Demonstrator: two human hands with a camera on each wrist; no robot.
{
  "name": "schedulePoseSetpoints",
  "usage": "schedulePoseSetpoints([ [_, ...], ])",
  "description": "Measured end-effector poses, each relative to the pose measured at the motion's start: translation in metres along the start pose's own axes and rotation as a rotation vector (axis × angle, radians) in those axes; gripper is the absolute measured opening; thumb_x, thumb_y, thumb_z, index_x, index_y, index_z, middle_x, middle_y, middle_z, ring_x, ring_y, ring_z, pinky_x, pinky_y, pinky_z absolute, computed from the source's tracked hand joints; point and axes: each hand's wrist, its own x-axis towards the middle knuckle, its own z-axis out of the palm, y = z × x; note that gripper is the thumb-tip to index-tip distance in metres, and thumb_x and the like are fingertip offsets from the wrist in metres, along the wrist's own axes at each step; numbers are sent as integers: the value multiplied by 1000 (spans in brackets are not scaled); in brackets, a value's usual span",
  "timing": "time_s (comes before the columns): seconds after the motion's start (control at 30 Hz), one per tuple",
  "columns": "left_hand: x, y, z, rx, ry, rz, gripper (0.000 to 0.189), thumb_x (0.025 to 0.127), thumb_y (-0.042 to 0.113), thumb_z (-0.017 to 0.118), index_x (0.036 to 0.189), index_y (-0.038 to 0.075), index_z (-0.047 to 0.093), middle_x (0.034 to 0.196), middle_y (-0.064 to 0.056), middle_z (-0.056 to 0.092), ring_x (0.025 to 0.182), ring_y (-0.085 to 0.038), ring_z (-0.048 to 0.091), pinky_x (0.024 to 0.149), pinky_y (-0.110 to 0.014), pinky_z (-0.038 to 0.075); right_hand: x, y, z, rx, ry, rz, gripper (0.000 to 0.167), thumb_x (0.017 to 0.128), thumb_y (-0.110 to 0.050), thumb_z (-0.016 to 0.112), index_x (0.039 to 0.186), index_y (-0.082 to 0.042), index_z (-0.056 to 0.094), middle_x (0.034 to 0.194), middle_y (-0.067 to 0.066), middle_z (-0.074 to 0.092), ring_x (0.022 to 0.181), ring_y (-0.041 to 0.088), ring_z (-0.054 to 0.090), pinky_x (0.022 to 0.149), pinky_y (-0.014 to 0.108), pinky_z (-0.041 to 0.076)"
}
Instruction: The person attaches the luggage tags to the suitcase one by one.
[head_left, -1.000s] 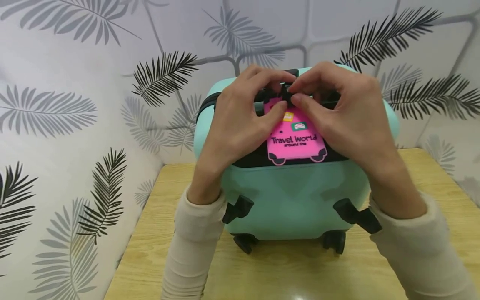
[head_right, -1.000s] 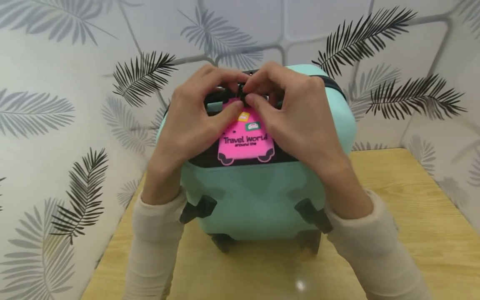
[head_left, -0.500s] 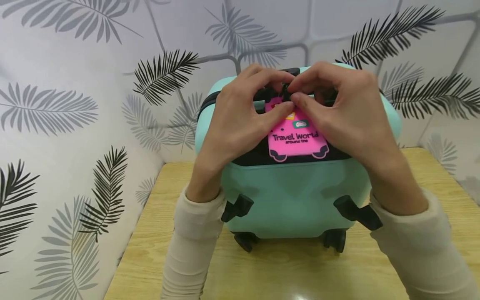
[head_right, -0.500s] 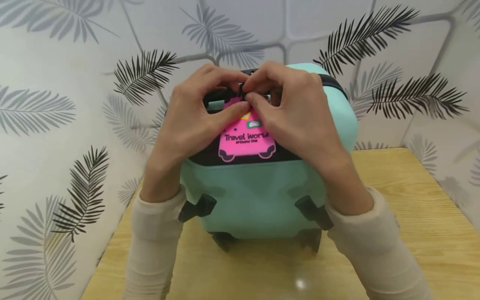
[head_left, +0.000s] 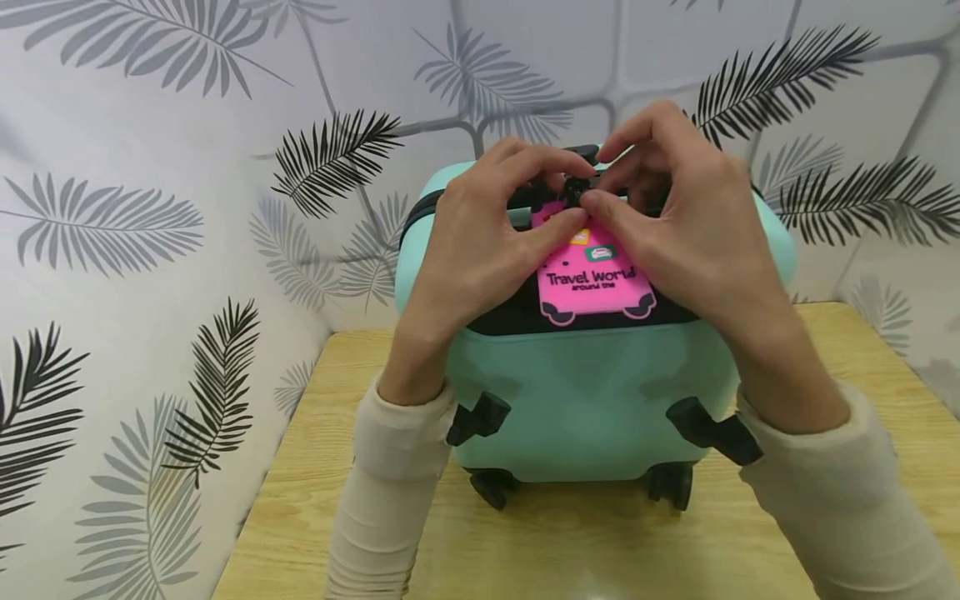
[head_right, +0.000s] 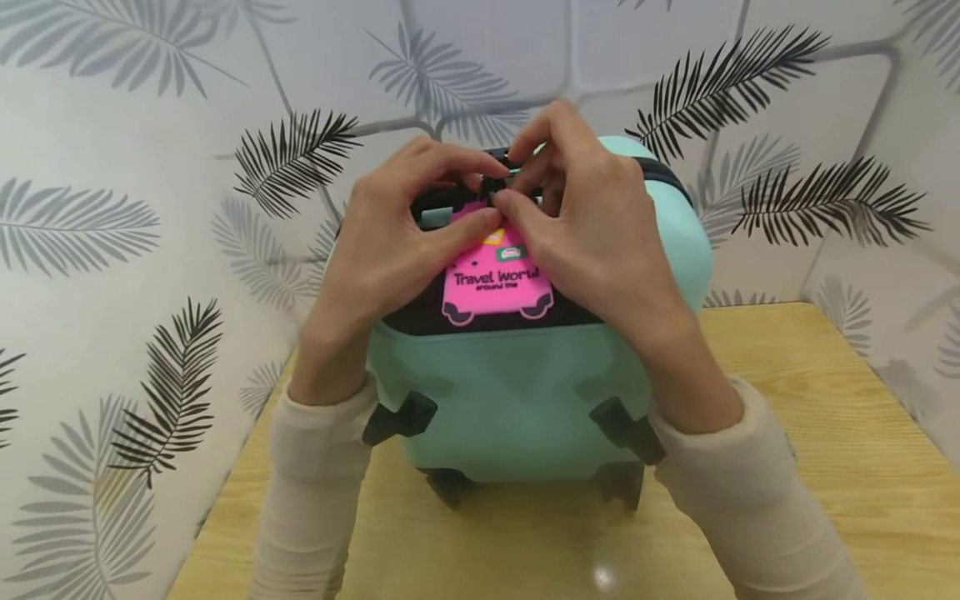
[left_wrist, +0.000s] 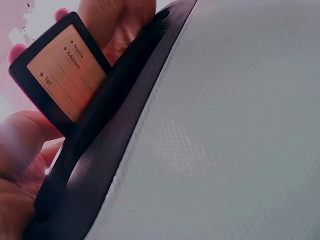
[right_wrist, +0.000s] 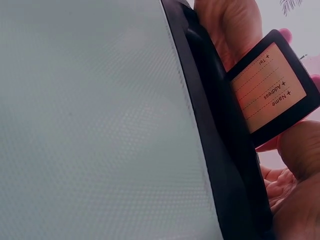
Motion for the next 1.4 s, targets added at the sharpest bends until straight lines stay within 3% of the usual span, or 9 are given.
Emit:
schedulePoseSetpoints([
  [0.43, 2, 1, 0, 0, 24, -2, 17, 93, 17, 78, 110, 15, 78, 99, 1, 64, 99, -6, 56, 89, -25, 43, 7, -4, -1, -42, -63, 49, 25, 96, -10, 69, 121, -6, 68, 106, 4, 69, 71, 15, 54, 66, 22, 40],
  [0.67, 2, 0, -1, 5, 27, -15, 16, 93, 13, 76, 109, 15, 79, 99, 1, 64, 98, -6, 57, 90, -24, 43, 13, -3, -5, -52, -145, 96, 31, 103, -9, 51, 121, -11, 76, 115, 7, 70, 90, 19, 55, 79, 28, 38],
  [0.77, 1, -1, 0, 4, 23, -26, 16, 93, 14, 76, 109, 15, 79, 99, 1, 64, 98, -6, 57, 90, -24, 43, 17, -3, -5, -55, -161, 110, 29, 106, -11, 50, 116, -10, 77, 110, 9, 70, 87, 21, 54, 78, 30, 36],
  [1.0, 0, -3, 0, -12, 28, -25, 16, 94, 14, 75, 110, 14, 79, 102, 2, 66, 101, -5, 57, 90, -24, 44, 31, 1, -6, -46, -187, 167, 17, 102, -20, 66, 106, -9, 79, 74, 10, 65, 62, 18, 51, 58, 26, 34],
  [1.2, 0, -3, 0, -25, 36, -18, 14, 94, 14, 75, 108, 14, 79, 102, 3, 67, 100, -5, 58, 91, -24, 45, 38, 1, -6, -43, -220, 213, 17, 100, -24, 69, 104, -10, 78, 77, 9, 66, 60, 18, 51, 56, 26, 35],
  [1.4, -1, -2, 1, -16, 37, -10, 19, 91, 16, 80, 110, 13, 78, 102, 1, 66, 100, -6, 58, 91, -24, 43, 37, 1, -2, -113, -172, 176, 20, 102, -25, 65, 104, -9, 78, 77, 9, 63, 59, 19, 48, 59, 27, 33],
])
